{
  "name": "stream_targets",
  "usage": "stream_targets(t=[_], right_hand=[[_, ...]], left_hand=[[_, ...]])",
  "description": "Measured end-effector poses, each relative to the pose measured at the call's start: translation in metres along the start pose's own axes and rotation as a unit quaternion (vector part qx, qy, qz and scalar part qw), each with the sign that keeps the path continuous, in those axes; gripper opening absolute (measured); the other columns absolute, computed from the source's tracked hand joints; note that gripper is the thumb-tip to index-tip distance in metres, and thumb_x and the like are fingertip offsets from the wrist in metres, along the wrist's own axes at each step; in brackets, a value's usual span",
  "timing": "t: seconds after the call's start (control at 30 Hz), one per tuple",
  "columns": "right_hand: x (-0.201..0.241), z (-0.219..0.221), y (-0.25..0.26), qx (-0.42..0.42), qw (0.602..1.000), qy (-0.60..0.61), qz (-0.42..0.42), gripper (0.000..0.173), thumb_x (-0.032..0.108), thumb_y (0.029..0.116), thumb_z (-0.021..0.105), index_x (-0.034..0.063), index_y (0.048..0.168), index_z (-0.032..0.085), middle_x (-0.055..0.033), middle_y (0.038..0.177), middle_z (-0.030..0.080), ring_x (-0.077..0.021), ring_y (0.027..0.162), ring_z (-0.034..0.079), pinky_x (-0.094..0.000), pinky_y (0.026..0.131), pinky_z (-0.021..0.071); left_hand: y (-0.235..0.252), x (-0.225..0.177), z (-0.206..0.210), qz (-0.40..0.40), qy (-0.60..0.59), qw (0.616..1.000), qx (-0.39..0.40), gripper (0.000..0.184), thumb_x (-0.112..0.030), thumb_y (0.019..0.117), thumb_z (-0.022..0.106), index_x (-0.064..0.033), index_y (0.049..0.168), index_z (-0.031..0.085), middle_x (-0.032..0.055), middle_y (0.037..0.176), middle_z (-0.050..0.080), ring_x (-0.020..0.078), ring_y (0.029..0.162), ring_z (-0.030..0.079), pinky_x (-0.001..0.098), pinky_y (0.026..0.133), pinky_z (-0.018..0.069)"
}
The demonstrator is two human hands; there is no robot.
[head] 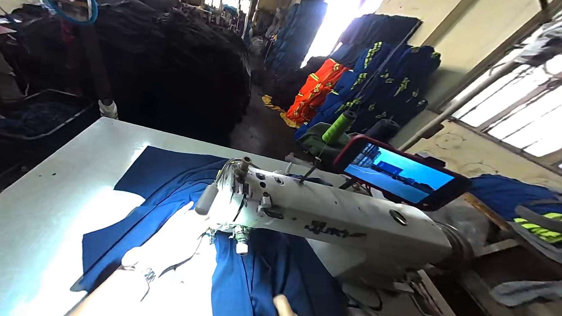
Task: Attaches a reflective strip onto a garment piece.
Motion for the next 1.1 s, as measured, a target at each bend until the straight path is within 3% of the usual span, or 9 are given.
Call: stream_targets(t=[0.1, 0.13, 0.2, 0.37, 0.53, 0.67, 0.83, 0.93, 1.1], right_hand=[[0.036, -0.016, 0.056, -0.113, 0.993, 0.004, -0.019, 0.035, 0.011, 0.0982, 0.058, -0.0035, 0.13, 0.062, -0.0229, 0.114, 0.071, -0.0362, 0.107, 0.07, -0.0536, 0.093, 0.0563], [0.044, -0.025, 0.078, -0.162, 0.986, -0.001, -0.046, 0.039, 0.007, 0.099, 0.057, -0.0048, 0.136, 0.06, -0.0224, 0.127, 0.068, -0.033, 0.121, 0.066, -0.0473, 0.105, 0.0517], [0.05, -0.039, 0.111, -0.223, 0.97, -0.049, -0.079, 0.037, 0.016, 0.102, 0.057, -0.006, 0.13, 0.065, -0.023, 0.128, 0.068, -0.0332, 0.127, 0.063, -0.0447, 0.111, 0.0471], [0.002, -0.065, 0.078, -0.15, 0.979, -0.132, 0.05, 0.037, 0.022, 0.1025, 0.059, -0.0018, 0.129, 0.067, -0.0298, 0.13, 0.063, -0.0462, 0.124, 0.06, -0.0605, 0.104, 0.0476], [-0.075, -0.032, 0.027, -0.183, 0.968, -0.149, 0.084, 0.042, 0.022, 0.1053, 0.051, 0.0019, 0.141, 0.059, -0.0313, 0.134, 0.059, -0.0519, 0.122, 0.057, -0.0647, 0.1, 0.047], [-0.082, -0.035, 0.022, -0.214, 0.967, -0.132, 0.049, 0.033, 0.013, 0.105, 0.047, 0.0012, 0.128, 0.068, -0.0263, 0.12, 0.067, -0.0445, 0.115, 0.064, -0.0592, 0.098, 0.0497], [0.005, -0.006, 0.025, -0.131, 0.99, 0.018, -0.054, 0.03, 0.01, 0.102, 0.052, -0.0026, 0.126, 0.066, -0.0231, 0.12, 0.068, -0.0355, 0.105, 0.071, -0.052, 0.091, 0.0581], [0.087, 0.025, 0.032, -0.045, 0.996, 0.017, -0.081, 0.042, 0.031, 0.1046, 0.051, 0.0153, 0.143, 0.059, -0.013, 0.137, 0.063, -0.0269, 0.123, 0.064, -0.0466, 0.105, 0.0519], [0.177, 0.034, 0.076, -0.013, 0.988, -0.124, -0.093, 0.046, 0.031, 0.1076, 0.042, 0.0135, 0.149, 0.052, -0.018, 0.145, 0.056, -0.0367, 0.123, 0.063, -0.0559, 0.104, 0.047]], left_hand=[[-0.002, 0.027, 0.003, -0.112, -0.1, 0.986, -0.071, 0.041, -0.024, 0.1105, 0.033, -0.0105, 0.133, 0.065, 0.011, 0.131, 0.067, 0.0271, 0.124, 0.062, 0.0487, 0.109, 0.0451], [-0.009, 0.039, -0.002, -0.151, -0.1, 0.98, -0.081, 0.038, -0.021, 0.1095, 0.038, -0.0036, 0.132, 0.064, 0.0212, 0.126, 0.066, 0.0363, 0.12, 0.062, 0.0541, 0.103, 0.0466], [-0.025, 0.057, -0.029, -0.219, -0.084, 0.971, 0.034, 0.043, -0.021, 0.1112, 0.036, -0.0043, 0.149, 0.048, 0.0207, 0.153, 0.048, 0.0356, 0.144, 0.043, 0.0533, 0.118, 0.0303], [-0.057, 0.132, 0.016, -0.196, 0.026, 0.971, -0.137, 0.044, -0.026, 0.1084, 0.039, -0.0308, 0.149, 0.055, -0.0053, 0.161, 0.044, 0.0205, 0.151, 0.037, 0.0675, 0.121, 0.0184], [-0.066, 0.122, 0.02, -0.204, 0.02, 0.964, -0.167, 0.042, -0.024, 0.1066, 0.042, -0.0299, 0.143, 0.06, -0.0048, 0.157, 0.049, 0.0209, 0.148, 0.041, 0.0638, 0.121, 0.0213], [-0.069, 0.123, 0.02, -0.147, 0.02, 0.959, -0.241, 0.03, -0.021, 0.1038, 0.049, -0.0187, 0.12, 0.074, 0.0025, 0.135, 0.067, 0.0255, 0.133, 0.058, 0.0606, 0.119, 0.0293], [-0.071, 0.123, 0.02, -0.136, 0.062, 0.941, -0.304, 0.027, -0.023, 0.1009, 0.051, -0.0134, 0.11, 0.075, 0.0071, 0.118, 0.073, 0.0301, 0.119, 0.066, 0.0582, 0.116, 0.0366], [-0.071, 0.121, 0.018, -0.14, 0.059, 0.94, -0.306, 0.025, -0.02, 0.0998, 0.053, -0.0138, 0.109, 0.076, 0.0078, 0.116, 0.073, 0.031, 0.117, 0.066, 0.0594, 0.114, 0.0382], [-0.072, 0.116, 0.014, -0.147, 0.044, 0.943, -0.296, 0.026, -0.019, 0.0996, 0.052, -0.011, 0.109, 0.076, 0.0091, 0.115, 0.073, 0.0315, 0.116, 0.067, 0.0588, 0.116, 0.0355]])
Point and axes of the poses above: each hand's wrist, its own y-axis towards the middle knuckle, its own z-axis out of the palm, x = y × z, the point moved 4 cm from there along y, towards the middle knuckle
